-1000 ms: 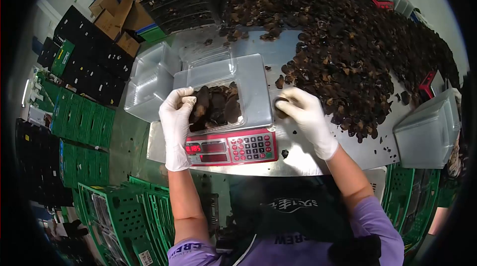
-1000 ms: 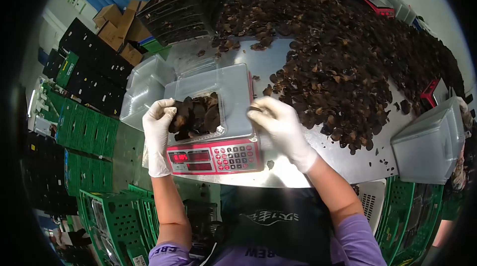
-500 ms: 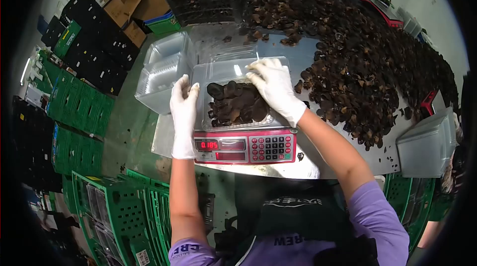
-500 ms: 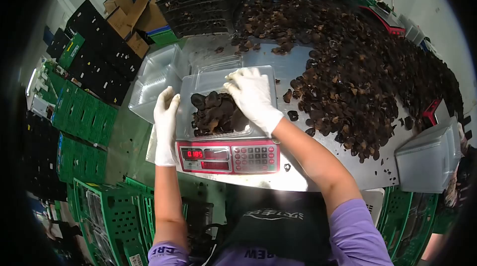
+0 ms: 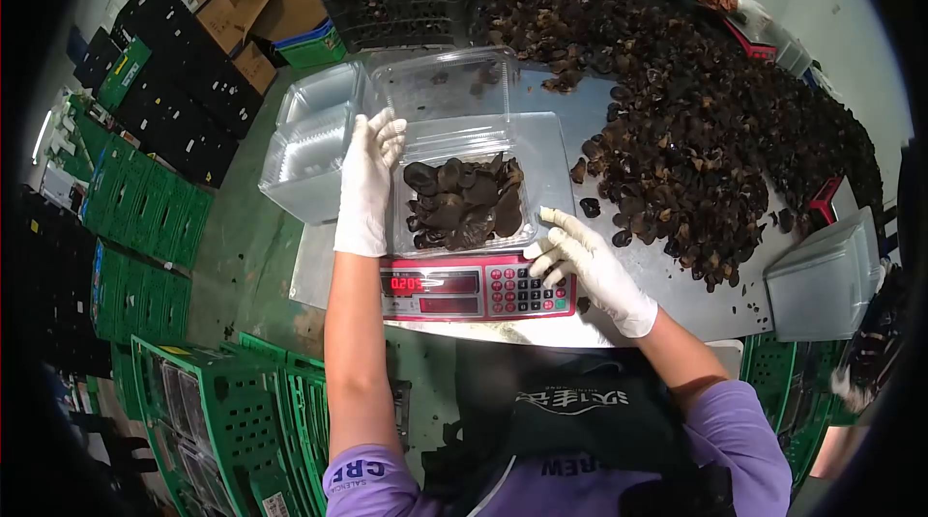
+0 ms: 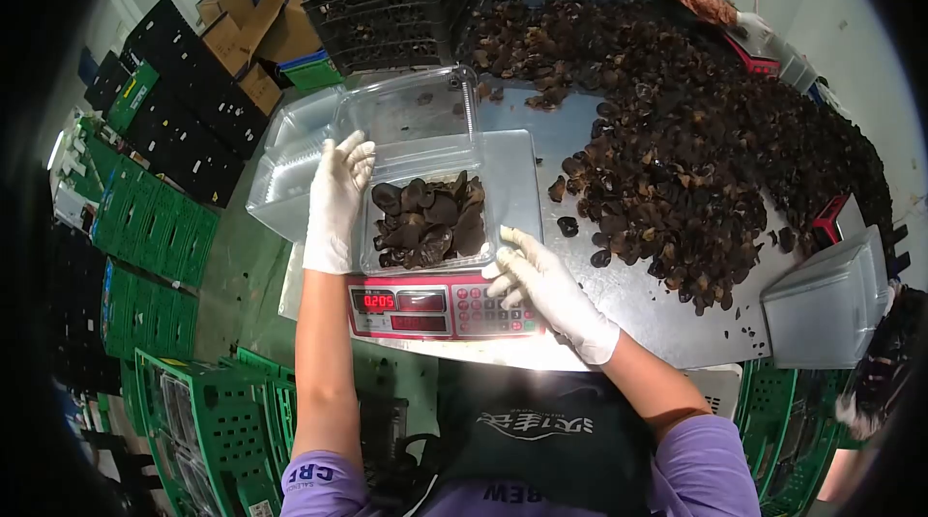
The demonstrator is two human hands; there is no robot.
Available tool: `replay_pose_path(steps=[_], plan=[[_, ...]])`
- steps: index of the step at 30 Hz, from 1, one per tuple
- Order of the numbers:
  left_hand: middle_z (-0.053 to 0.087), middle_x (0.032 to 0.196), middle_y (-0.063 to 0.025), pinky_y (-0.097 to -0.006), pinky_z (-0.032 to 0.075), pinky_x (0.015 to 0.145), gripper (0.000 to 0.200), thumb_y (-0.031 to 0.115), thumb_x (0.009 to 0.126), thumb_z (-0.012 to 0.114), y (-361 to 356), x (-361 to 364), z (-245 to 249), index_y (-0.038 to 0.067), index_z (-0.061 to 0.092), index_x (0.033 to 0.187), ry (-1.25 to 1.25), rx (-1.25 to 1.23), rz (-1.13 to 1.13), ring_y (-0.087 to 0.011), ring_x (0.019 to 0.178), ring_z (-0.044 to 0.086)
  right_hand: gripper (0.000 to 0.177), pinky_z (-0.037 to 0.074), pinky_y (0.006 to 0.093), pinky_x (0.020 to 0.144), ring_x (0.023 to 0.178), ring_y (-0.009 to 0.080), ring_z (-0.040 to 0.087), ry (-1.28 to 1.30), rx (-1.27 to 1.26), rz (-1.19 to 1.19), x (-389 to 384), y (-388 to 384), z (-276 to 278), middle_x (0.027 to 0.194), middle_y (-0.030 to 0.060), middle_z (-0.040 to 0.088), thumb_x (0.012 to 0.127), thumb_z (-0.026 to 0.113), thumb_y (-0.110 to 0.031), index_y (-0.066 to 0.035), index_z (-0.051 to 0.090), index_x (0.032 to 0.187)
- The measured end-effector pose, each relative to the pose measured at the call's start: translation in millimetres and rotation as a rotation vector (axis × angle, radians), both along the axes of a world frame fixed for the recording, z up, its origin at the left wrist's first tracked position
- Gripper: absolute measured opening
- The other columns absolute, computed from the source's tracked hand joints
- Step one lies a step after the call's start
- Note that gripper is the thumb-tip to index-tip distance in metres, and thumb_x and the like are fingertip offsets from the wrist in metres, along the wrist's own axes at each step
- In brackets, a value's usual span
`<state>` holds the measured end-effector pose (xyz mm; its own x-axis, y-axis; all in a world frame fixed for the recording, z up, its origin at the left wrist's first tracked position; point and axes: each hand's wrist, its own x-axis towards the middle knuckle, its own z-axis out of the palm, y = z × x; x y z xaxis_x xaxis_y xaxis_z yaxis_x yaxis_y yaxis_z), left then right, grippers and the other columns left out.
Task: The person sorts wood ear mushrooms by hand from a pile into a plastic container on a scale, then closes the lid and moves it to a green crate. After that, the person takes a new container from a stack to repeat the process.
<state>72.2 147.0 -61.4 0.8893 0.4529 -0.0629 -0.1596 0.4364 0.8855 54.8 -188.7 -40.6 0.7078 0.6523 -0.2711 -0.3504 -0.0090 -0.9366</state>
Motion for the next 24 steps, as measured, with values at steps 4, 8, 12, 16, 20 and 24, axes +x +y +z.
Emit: replay_pose_path(steps=[4,8,12,16,20,24], plan=[[0.064,0.119,-0.008,-0.0357,0.032,0.103,0.065,0.054,0.103,0.025,-12,-34,13,0.004,0.057,0.128,-0.144,0.31,-0.005,-0.0178,0.118,0.051,0.05,0.049,0.0279,0.07,0.083,0.0158,0.059,-0.288,-0.104,-0.097,-5,4,4,0.1,0.0084,0.06,0.095,0.058,-0.017,0.0,0.041,0.139],[0.063,0.126,-0.003,-0.0349,0.031,0.104,0.063,0.054,0.103,0.026,-17,-49,9,0.009,0.065,0.121,-0.089,0.486,0.039,-0.016,0.117,0.052,0.028,0.046,0.0399,0.087,0.101,0.0252,0.06,-1.591,-0.317,-0.174,-9,35,8,0.106,0.0041,0.065,0.08,0.065,-0.008,-0.009,0.064,0.108],[0.064,0.124,-0.0082,-0.0337,0.034,0.103,0.064,0.053,0.103,0.027,-27,-54,17,0.005,0.066,0.119,-0.105,0.56,0.054,-0.0169,0.114,0.055,0.032,0.036,0.0445,0.102,0.116,0.0244,0.054,-1.682,-0.444,0.027,-23,68,-6,0.113,0.0053,0.063,0.082,0.066,-0.018,-0.009,0.063,0.113],[0.065,0.12,-0.0114,-0.0348,0.037,0.104,0.057,0.046,0.104,0.035,-31,-70,18,0.0,0.069,0.109,-0.126,0.555,0.011,-0.0191,0.109,0.058,0.036,0.032,0.0467,0.107,0.123,0.0243,0.05,-1.677,-0.52,0.082,-31,67,1,0.119,0.0067,0.062,0.083,0.067,-0.019,-0.008,0.061,0.116],[0.064,0.114,-0.012,-0.0349,0.041,0.1,0.02,0.019,0.085,0.071,-49,-92,32,0.003,0.069,0.096,0.041,0.889,0.108,-0.0235,0.111,0.057,0.039,0.046,0.0387,0.093,0.105,0.026,0.061,-1.618,-0.188,-0.072,-23,23,-8,0.113,0.0115,0.063,0.081,0.066,-0.006,-0.008,0.059,0.119],[0.063,0.105,-0.0159,-0.037,0.048,0.09,0.051,0.027,0.077,0.078,-74,-118,26,0.003,0.059,0.118,0.43,1.633,0.44,-0.0295,0.103,0.06,0.031,0.052,0.0271,0.065,0.077,0.0169,0.065,-0.688,-0.218,-0.319,-9,3,-10,0.104,0.0074,0.064,0.091,0.058,-0.007,-0.001,0.056,0.121]])
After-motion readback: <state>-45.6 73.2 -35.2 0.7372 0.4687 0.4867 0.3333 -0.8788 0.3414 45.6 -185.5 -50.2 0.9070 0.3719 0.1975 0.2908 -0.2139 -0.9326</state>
